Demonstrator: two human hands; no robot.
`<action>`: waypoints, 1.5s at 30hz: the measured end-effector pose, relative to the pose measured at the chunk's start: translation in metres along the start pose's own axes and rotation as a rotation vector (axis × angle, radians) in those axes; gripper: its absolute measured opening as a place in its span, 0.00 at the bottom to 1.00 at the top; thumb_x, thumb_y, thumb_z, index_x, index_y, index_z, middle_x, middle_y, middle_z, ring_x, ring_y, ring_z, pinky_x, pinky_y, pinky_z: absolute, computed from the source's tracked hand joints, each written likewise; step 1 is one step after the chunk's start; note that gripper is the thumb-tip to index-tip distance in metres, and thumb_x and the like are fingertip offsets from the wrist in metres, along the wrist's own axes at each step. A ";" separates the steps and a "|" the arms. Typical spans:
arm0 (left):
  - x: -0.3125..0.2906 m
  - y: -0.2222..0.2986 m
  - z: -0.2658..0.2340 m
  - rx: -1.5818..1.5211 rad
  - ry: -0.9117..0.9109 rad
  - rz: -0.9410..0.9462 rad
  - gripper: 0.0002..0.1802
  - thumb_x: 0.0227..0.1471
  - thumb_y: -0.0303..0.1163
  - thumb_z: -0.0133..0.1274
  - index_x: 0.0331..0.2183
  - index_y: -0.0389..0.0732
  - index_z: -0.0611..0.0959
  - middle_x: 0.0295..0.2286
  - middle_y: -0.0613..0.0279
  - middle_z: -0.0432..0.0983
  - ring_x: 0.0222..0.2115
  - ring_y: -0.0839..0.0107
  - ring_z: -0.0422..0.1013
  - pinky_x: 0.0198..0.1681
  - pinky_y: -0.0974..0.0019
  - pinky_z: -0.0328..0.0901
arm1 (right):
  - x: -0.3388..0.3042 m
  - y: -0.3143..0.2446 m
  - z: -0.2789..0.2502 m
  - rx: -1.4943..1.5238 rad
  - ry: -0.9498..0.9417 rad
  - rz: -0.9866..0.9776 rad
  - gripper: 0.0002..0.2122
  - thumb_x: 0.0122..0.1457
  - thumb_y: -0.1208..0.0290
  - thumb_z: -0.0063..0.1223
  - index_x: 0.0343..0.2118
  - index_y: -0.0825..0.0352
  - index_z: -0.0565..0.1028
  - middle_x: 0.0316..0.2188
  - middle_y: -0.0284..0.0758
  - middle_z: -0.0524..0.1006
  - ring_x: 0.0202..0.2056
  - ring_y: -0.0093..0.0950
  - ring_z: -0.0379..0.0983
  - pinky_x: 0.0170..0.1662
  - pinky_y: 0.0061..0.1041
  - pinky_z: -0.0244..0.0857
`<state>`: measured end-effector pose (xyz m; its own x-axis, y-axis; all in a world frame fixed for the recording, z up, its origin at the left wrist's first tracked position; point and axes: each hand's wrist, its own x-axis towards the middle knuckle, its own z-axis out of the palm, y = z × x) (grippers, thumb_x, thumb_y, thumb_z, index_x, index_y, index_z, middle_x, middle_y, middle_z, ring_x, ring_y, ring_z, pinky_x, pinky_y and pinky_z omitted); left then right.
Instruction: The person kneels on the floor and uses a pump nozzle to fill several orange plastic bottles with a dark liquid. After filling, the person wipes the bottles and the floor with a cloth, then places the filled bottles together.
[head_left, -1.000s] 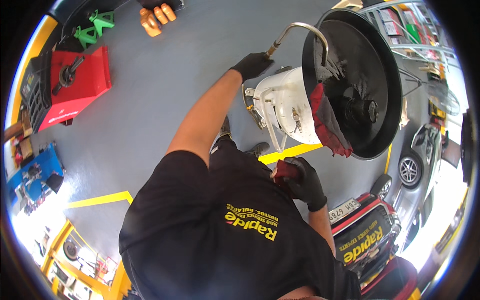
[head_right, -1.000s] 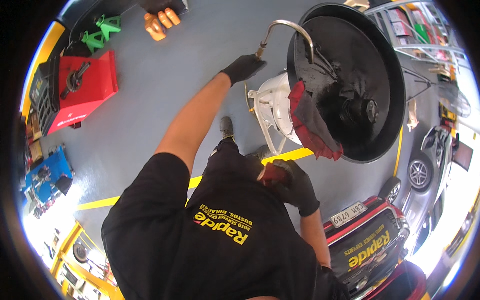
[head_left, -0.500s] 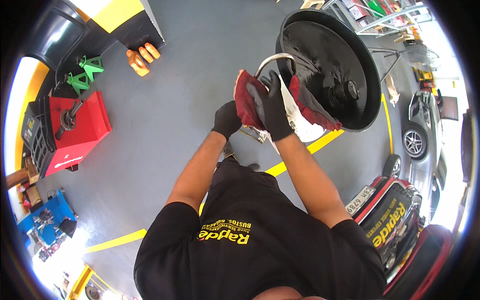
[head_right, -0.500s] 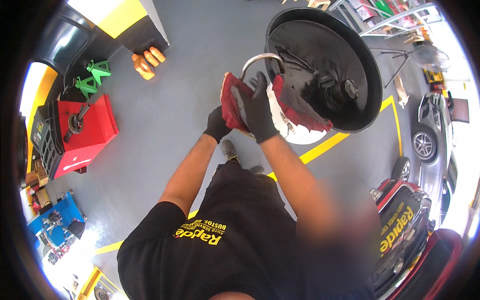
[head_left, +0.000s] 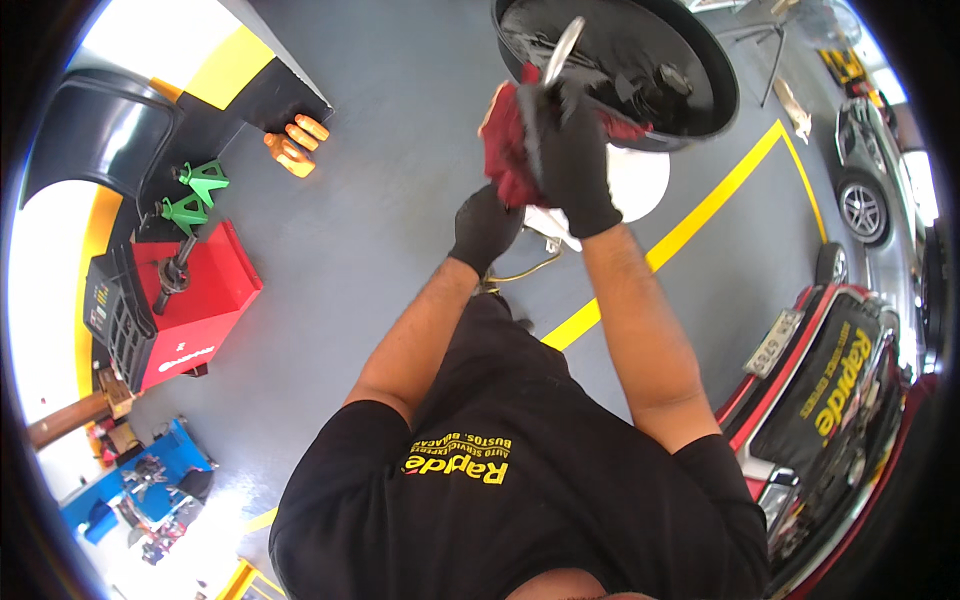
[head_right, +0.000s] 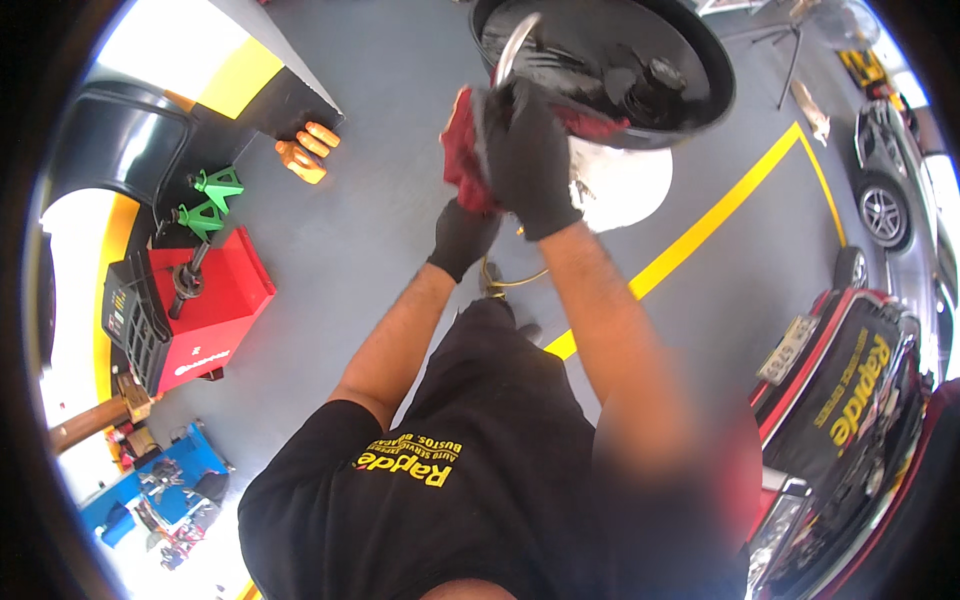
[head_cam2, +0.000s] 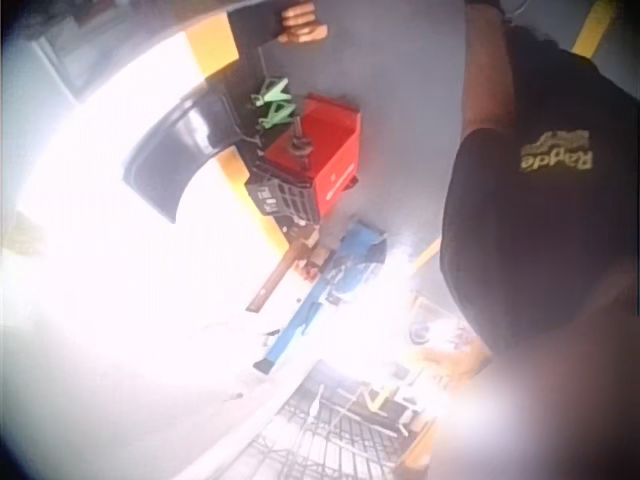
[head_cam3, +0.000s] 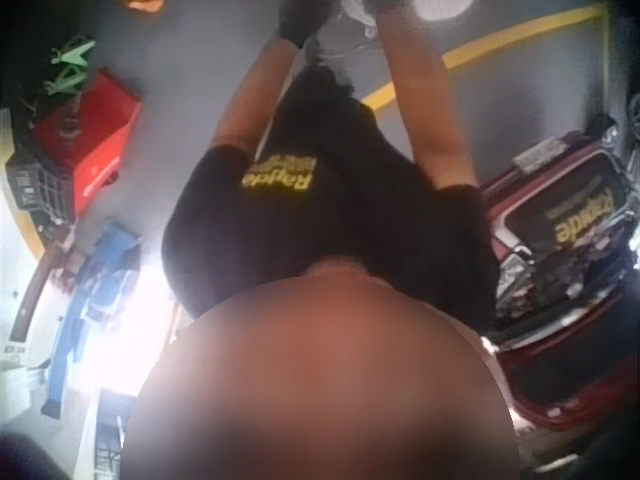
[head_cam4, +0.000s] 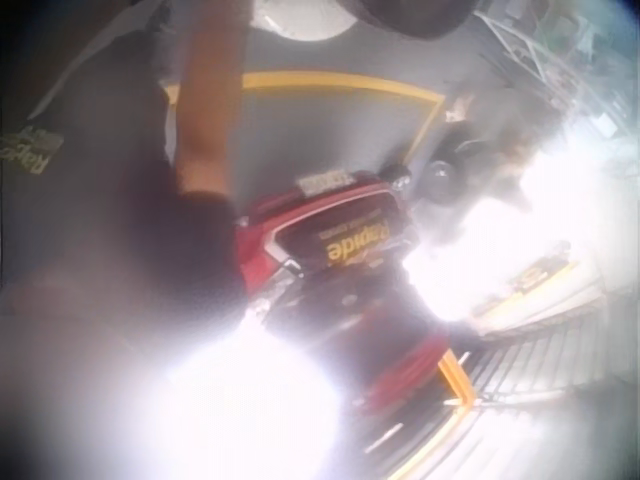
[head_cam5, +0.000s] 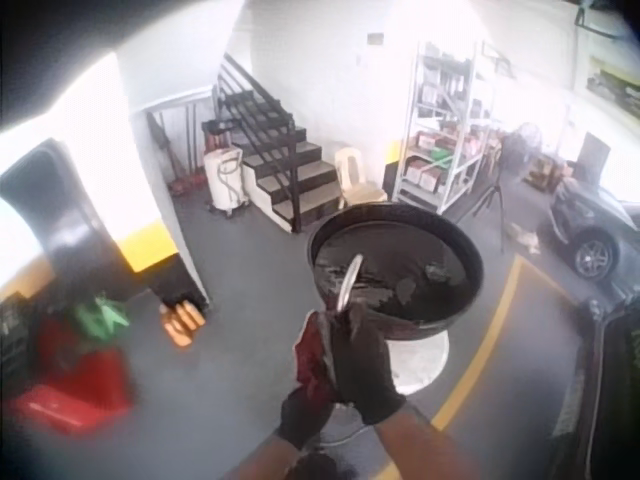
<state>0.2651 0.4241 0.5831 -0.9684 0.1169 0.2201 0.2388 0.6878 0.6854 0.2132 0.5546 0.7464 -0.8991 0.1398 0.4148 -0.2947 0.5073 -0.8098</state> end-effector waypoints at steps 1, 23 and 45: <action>0.002 -0.003 -0.001 -0.031 -0.087 -0.086 0.14 0.60 0.45 0.59 0.39 0.45 0.83 0.33 0.50 0.83 0.36 0.41 0.79 0.40 0.42 0.73 | 0.007 -0.006 -0.015 -0.006 0.031 -0.064 0.14 0.70 0.63 0.53 0.40 0.72 0.74 0.33 0.53 0.80 0.38 0.57 0.78 0.39 0.49 0.70; 0.284 -0.212 -0.029 -0.128 -0.216 -0.404 0.29 0.67 0.58 0.51 0.38 0.37 0.83 0.27 0.49 0.83 0.28 0.54 0.82 0.37 0.53 0.76 | 0.007 -0.075 -0.232 -0.654 0.163 -0.241 0.20 0.74 0.61 0.45 0.58 0.71 0.77 0.48 0.44 0.83 0.48 0.37 0.82 0.53 0.33 0.75; 0.341 -0.332 -0.120 -0.575 -0.151 -0.858 0.20 0.69 0.47 0.47 0.49 0.45 0.83 0.38 0.50 0.82 0.37 0.59 0.82 0.45 0.54 0.77 | 0.036 -0.077 -0.374 0.133 0.481 0.240 0.25 0.73 0.52 0.49 0.59 0.71 0.75 0.56 0.40 0.79 0.57 0.34 0.77 0.65 0.37 0.68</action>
<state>-0.1360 0.1495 0.5135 -0.8184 -0.1339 -0.5588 -0.5739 0.1417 0.8066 0.3248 0.8383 0.9787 -0.7060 0.6269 0.3295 -0.1659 0.3059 -0.9375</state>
